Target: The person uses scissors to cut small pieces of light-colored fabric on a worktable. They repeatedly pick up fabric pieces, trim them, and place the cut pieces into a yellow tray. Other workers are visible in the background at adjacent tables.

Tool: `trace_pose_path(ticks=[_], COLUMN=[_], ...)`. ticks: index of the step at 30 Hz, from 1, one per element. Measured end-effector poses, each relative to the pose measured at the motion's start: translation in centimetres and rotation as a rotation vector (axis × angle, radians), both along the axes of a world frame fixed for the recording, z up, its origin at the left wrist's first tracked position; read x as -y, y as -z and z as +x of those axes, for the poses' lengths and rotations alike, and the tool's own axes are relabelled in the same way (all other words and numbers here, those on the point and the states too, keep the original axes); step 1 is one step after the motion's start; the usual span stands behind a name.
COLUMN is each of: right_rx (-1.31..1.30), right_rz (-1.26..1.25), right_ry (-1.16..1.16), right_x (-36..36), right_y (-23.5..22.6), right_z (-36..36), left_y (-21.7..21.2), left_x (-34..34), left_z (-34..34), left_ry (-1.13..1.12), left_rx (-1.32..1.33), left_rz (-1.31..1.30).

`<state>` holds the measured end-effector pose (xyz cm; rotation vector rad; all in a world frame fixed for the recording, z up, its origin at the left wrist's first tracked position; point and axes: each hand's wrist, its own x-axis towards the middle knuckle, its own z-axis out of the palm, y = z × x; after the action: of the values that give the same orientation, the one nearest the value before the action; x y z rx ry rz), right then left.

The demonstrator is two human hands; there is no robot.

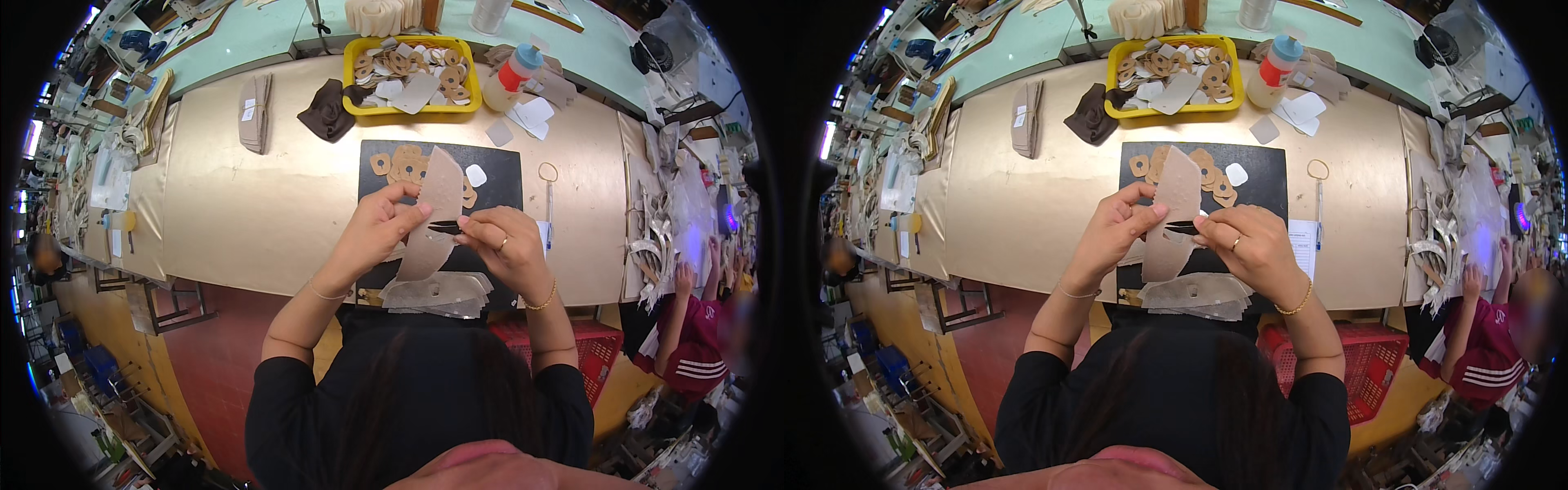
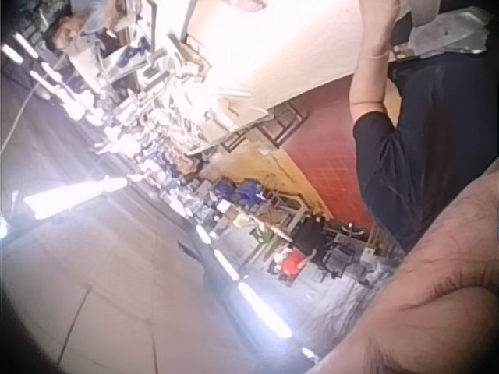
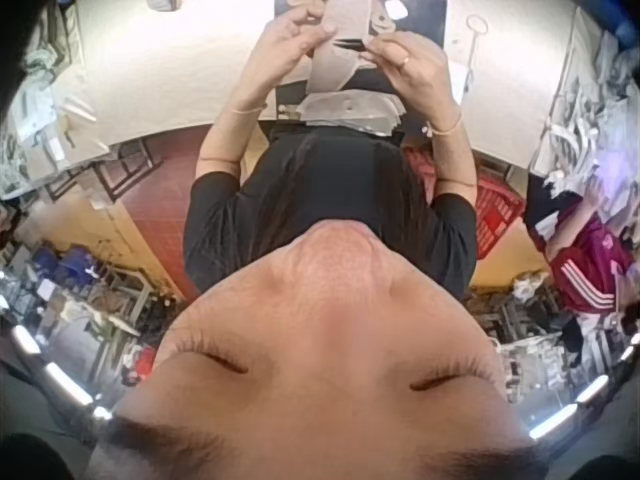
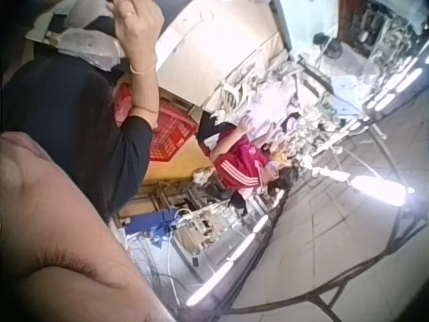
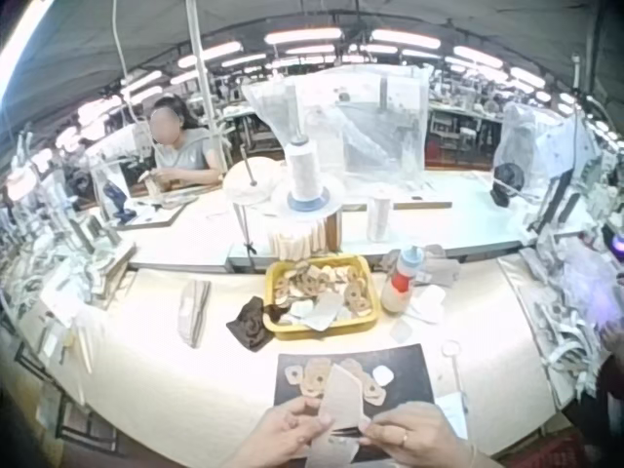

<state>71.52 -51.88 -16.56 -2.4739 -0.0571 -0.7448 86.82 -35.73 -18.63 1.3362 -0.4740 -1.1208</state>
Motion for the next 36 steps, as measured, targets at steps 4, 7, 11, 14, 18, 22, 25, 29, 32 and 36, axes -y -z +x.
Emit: trace_pose_path(ticks=[4, 7, 11, 14, 18, 22, 25, 29, 32, 36], right_rx=[0.016, 0.017, 0.017, 0.018, 0.008, 0.021, 0.026, 0.017, 0.020, 0.050], right_rz=[0.002, -0.003, 0.011, 0.003, -0.020, -0.036, -0.037, -0.043, -0.036, -0.010], right_ry=[-0.015, -0.027, -0.026, -0.020, -0.027, -0.034, -0.045, -0.056, -0.044, -0.022], right_x=[0.10, 0.17, 0.13, 0.06, 0.08, 0.18, 0.26, 0.31, 0.30, 0.12], right_y=[0.09, 0.08, -0.03, -0.11, -0.13, -0.01, 0.12, 0.10, -0.07, -0.21], right_z=[0.06, 0.07, 0.10, 0.10, 0.07, -0.02, -0.07, -0.23, -0.39, -0.29], left_y=[0.12, 0.12, 0.11, 0.12, 0.09, 0.10, 0.07, -0.42, -0.75, -0.78], left_x=[0.05, 0.06, 0.07, 0.08, -0.08, -0.13, 0.00, -0.15, -0.02, 0.14], left_z=[0.08, 0.09, 0.09, 0.05, 0.21, 0.21, 0.04, 0.40, 0.33, 0.22], left_ry=[-0.002, 0.007, 0.012, 0.013, 0.026, 0.030, 0.020, 0.050, 0.023, 0.017], left_rx=[-0.008, -0.012, -0.030, -0.033, -0.040, -0.044, -0.051, -0.055, -0.095, -0.031], left_rz=[-0.006, 0.000, -0.010, -0.014, -0.007, 0.009, -0.017, 0.003, -0.056, -0.026])
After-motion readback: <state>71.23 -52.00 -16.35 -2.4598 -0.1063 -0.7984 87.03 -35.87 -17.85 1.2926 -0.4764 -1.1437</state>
